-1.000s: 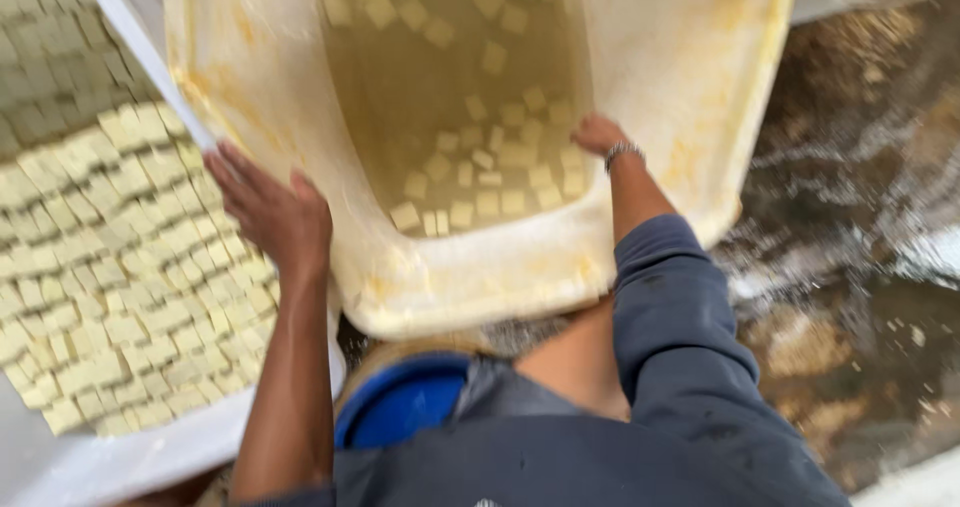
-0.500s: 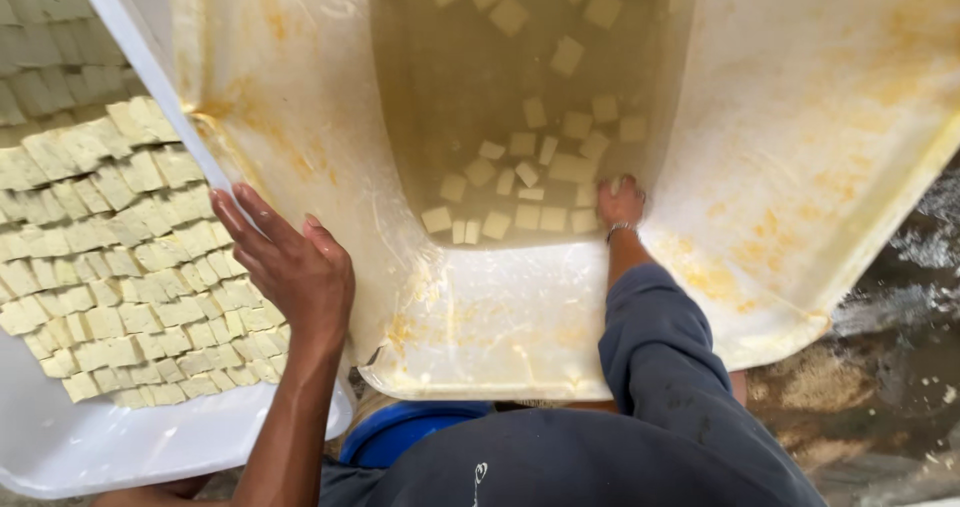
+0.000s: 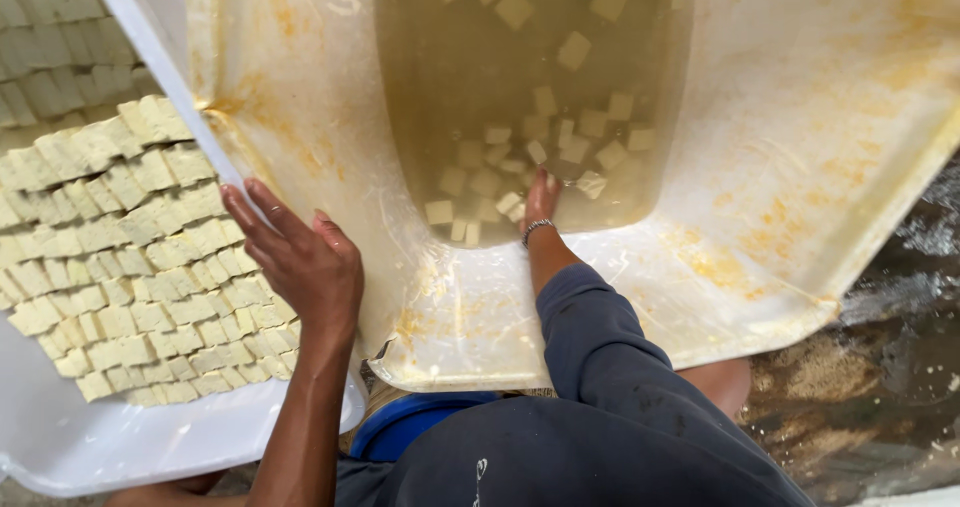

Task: The person transfers small tofu cubes from a water-filled tub into a white tray, arranging them in neat rows by hand. The person repeatedly scoops cubes and places them into the tray, maintaining an orderly layout.

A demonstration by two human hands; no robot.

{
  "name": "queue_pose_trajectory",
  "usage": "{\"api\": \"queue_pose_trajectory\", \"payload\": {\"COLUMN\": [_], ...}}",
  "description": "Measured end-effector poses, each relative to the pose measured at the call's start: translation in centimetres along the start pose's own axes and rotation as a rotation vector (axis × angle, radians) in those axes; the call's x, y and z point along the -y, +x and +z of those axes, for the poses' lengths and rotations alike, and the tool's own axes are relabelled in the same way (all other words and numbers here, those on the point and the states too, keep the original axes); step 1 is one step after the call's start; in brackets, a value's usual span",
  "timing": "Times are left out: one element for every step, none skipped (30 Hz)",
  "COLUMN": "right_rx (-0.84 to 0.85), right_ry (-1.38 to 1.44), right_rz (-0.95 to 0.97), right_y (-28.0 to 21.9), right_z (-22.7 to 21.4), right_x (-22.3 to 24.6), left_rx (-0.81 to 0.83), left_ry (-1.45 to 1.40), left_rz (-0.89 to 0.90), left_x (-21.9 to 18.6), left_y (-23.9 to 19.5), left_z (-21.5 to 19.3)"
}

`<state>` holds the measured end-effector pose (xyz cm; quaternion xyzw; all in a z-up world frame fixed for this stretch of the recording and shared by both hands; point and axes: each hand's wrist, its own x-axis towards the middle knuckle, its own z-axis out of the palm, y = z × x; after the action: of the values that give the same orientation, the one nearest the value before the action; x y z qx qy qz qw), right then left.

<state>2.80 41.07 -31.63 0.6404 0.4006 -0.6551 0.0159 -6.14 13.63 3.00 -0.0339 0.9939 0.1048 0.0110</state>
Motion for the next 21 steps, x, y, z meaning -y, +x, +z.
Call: {"api": "queue_pose_trajectory", "payload": {"right_rx": [0.061,0.111,0.161,0.221,0.23,0.221,0.181,0.064,-0.105,-0.264,-0.372,-0.478,-0.489,-0.5,-0.436,-0.372,-0.303,-0.298,-0.295,-0.292,-0.309], "right_ry": [0.051,-0.023,-0.181,-0.272,-0.381,-0.527,-0.669,-0.818,-0.952,-1.036,-1.065,-1.091,-1.024,-0.958,-0.954,-0.947,-0.948,-0.965,-0.995,-1.024,-1.072], "right_rz": [0.054,0.089,0.1,0.105,0.006,-0.12,-0.26,-0.458,-0.637,-0.773,-0.676,-0.577,-0.602,-0.626,-0.735,-0.843,-0.941,-0.872,-0.793,-0.714,-0.795], "right_y": [0.0,0.0,0.3,0.7,1.0,1.5,2.1,2.8,3.3,3.9,4.4,4.6,5.2,5.6,6.2,6.6,6.6,6.8,6.4,5.8,5.9], "right_z": [0.2,0.4,0.8,1.1,1.0,0.7,-0.2,-1.3,-2.7,-4.4,-6.4,-8.2,-9.3,-10.4,-10.4,-10.4,-10.6,-10.4,-11.2,-12.0,-11.8], "right_x": [0.5,0.9,1.7,2.3,3.0,3.7,4.5,5.5,6.3,7.2,7.9,8.5,9.3,10.0,10.6,10.9,10.6,10.3,9.4,8.4,8.6], "left_rx": [0.0,0.0,-0.008,-0.007,-0.004,-0.002,0.0,0.003,0.008,0.015,0.025,0.035,0.035,0.036,0.024,0.009,0.007,0.004,0.016,0.028,0.019], "left_ry": [0.009,0.019,0.029,0.015,0.006,-0.002,-0.001,0.001,0.005,-0.019,-0.038,-0.057,-0.037,-0.017,0.005,0.005,0.009,0.013,0.007,0.001,-0.016], "left_rz": [0.0,0.001,0.001,0.013,0.019,0.026,0.028,0.031,0.038,0.023,0.007,-0.01,-0.002,0.005,0.004,0.014,0.017,0.021,0.012,0.003,0.005], "left_x": [0.0,0.0,0.1,0.2,0.3,0.5,0.5,0.6,0.6,0.6,0.7,0.8,0.7,0.7,0.7,0.6,0.6,0.6,0.7,0.7,0.5], "left_y": [0.0,-0.1,0.1,0.3,0.3,0.3,0.3,0.2,0.1,0.0,-0.1,-0.3,-0.2,-0.1,0.2,0.6,0.4,0.4,-0.1,-0.8,-0.5], "left_z": [0.1,0.2,0.2,0.2,0.1,0.1,0.1,0.1,0.1,0.2,0.2,0.2,0.2,0.2,0.2,0.3,0.2,0.2,0.0,-0.3,-0.2]}}
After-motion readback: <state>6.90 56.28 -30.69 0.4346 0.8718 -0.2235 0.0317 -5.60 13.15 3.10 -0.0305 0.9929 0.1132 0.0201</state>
